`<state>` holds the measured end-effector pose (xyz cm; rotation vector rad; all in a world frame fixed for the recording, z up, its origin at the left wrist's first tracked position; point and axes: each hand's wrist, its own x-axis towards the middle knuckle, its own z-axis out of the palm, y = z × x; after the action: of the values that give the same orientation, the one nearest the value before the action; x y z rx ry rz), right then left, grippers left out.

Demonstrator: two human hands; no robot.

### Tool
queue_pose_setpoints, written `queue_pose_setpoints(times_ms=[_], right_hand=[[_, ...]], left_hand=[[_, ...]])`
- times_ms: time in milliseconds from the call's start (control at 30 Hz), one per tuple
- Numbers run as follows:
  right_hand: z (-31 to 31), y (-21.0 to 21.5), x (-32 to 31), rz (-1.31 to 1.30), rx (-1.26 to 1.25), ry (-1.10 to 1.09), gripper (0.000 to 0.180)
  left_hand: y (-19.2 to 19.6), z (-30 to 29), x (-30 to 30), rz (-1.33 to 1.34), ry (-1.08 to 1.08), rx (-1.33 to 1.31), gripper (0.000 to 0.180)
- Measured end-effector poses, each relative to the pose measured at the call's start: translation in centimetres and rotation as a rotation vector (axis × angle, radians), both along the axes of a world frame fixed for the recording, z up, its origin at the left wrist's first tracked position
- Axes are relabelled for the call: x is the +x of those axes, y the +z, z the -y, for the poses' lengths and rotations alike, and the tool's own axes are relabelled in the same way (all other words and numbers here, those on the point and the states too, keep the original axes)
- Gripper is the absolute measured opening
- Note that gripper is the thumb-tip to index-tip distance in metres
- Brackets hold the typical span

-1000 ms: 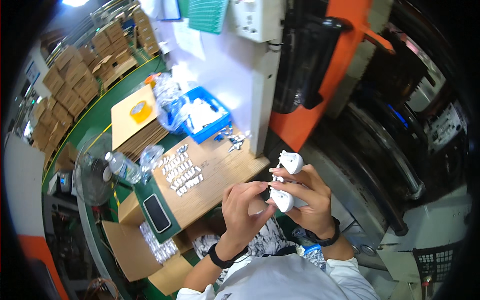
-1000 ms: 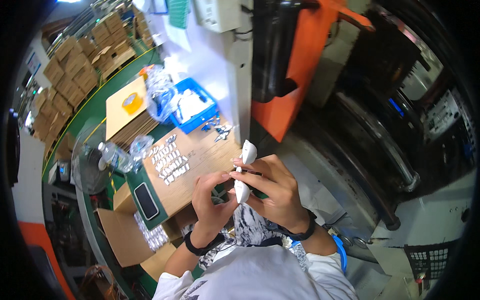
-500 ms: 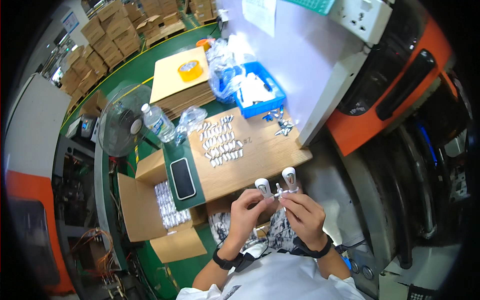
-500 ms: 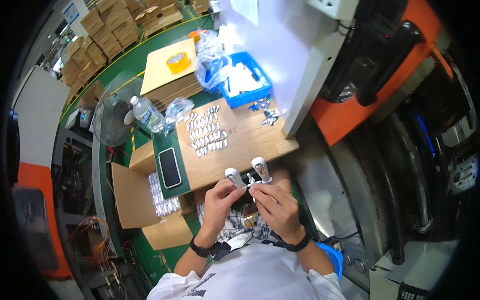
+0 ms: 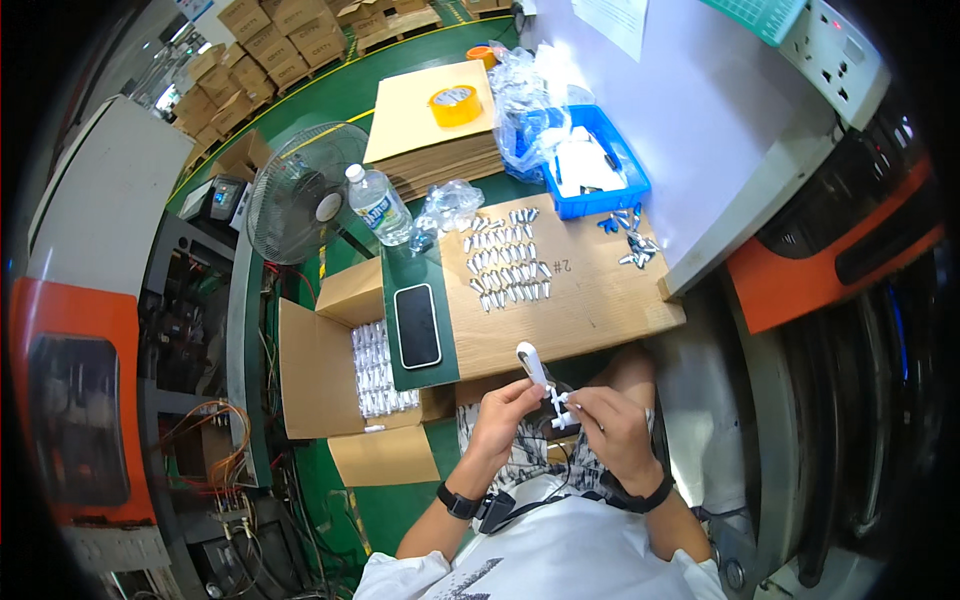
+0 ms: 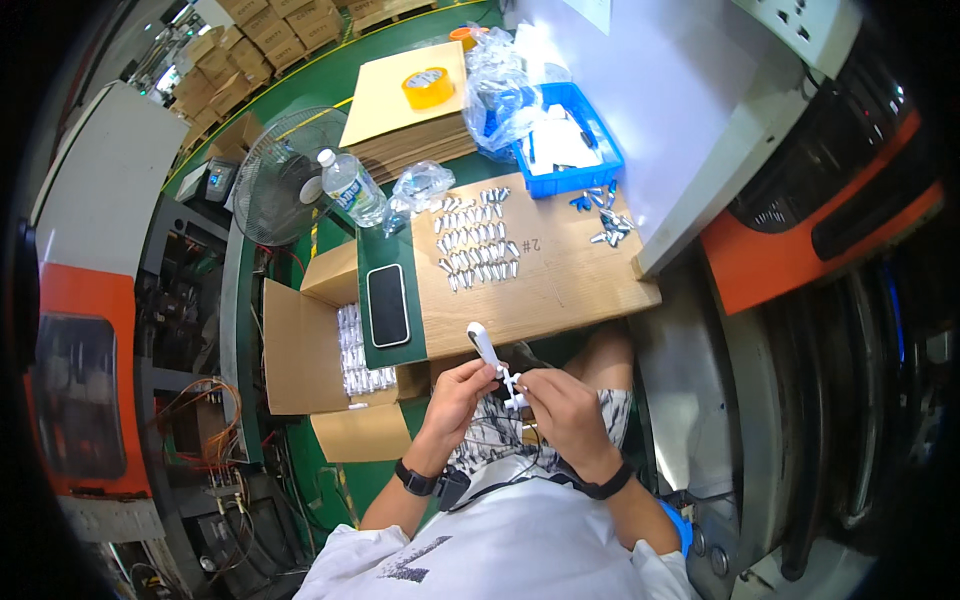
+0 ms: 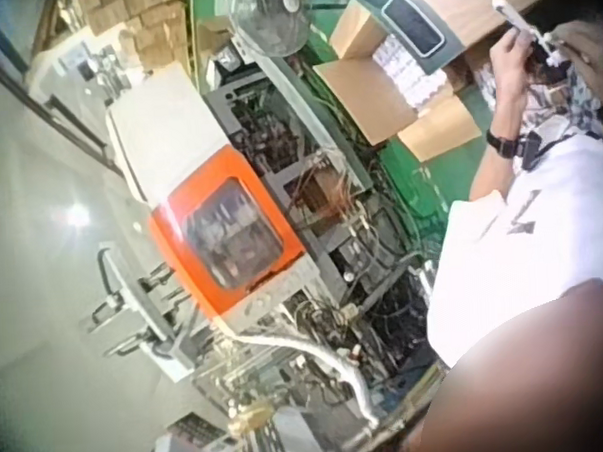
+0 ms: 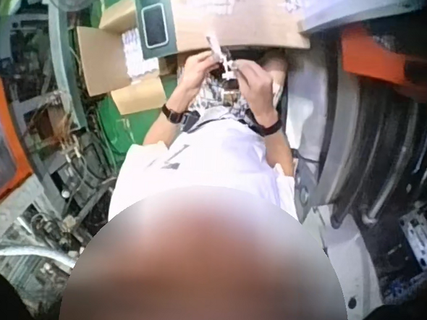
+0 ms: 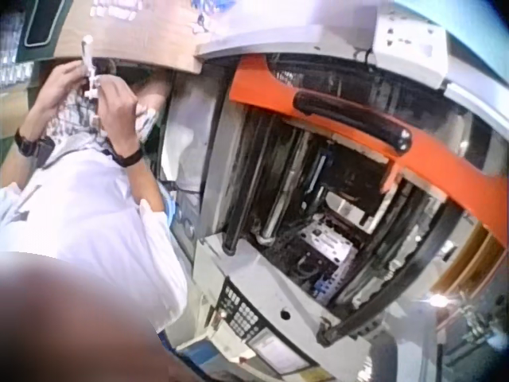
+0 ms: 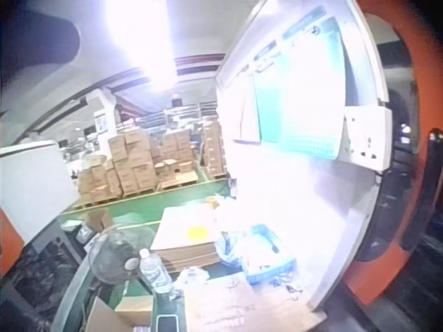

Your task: Trimming excess material from plastic components produced by an injection molding machine and packing them into bags.

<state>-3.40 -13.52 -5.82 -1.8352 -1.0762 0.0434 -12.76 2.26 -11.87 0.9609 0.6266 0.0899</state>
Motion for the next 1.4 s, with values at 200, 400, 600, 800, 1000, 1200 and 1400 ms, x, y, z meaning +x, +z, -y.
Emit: queue_pose_setpoints(times_ms=[200, 400, 600, 800, 1000, 1200, 1400], right_hand=[[-0.2, -0.5, -0.7, 0.071, 0.034, -0.035, 0.012], [0.7, -0.3, 0.2, 0.061, 0.091, -0.185, 0.015], [1.9, -0.5, 0.7, 0.036, 0.057, -0.235, 0.013], [2.3, -0.9, 0.8, 0.03, 0.093, -0.277, 0.014], [1.3, -0.4, 0.6, -0.017, 0.08, -0.283, 0.015], [1.9, -0.3, 0.5, 0.07, 0.095, -0.261, 0.016], [3.1, -0.3, 0.8, -0.003, 0.159, -0.206, 0.017]], left_hand=[[-1.1, -1.5, 0.4, 0.007, -0.003, -0.122, 0.027], [-6.0, -8.5, 0.3, -0.294, 0.131, 0.316, 0.026], [-6.6, -8.4, 0.0, -0.344, 0.138, 0.453, 0.042], [-4.7, -5.5, -1.2, -0.397, 0.224, 0.921, 0.042], [3.1, 1.0, -0.1, 0.028, -0.222, 0.7, 0.024], [2.9, 3.0, 0.3, 0.034, -0.138, 0.56, 0.026], [3.0, 1.9, 0.3, 0.053, -0.465, 0.399, 0.025]])
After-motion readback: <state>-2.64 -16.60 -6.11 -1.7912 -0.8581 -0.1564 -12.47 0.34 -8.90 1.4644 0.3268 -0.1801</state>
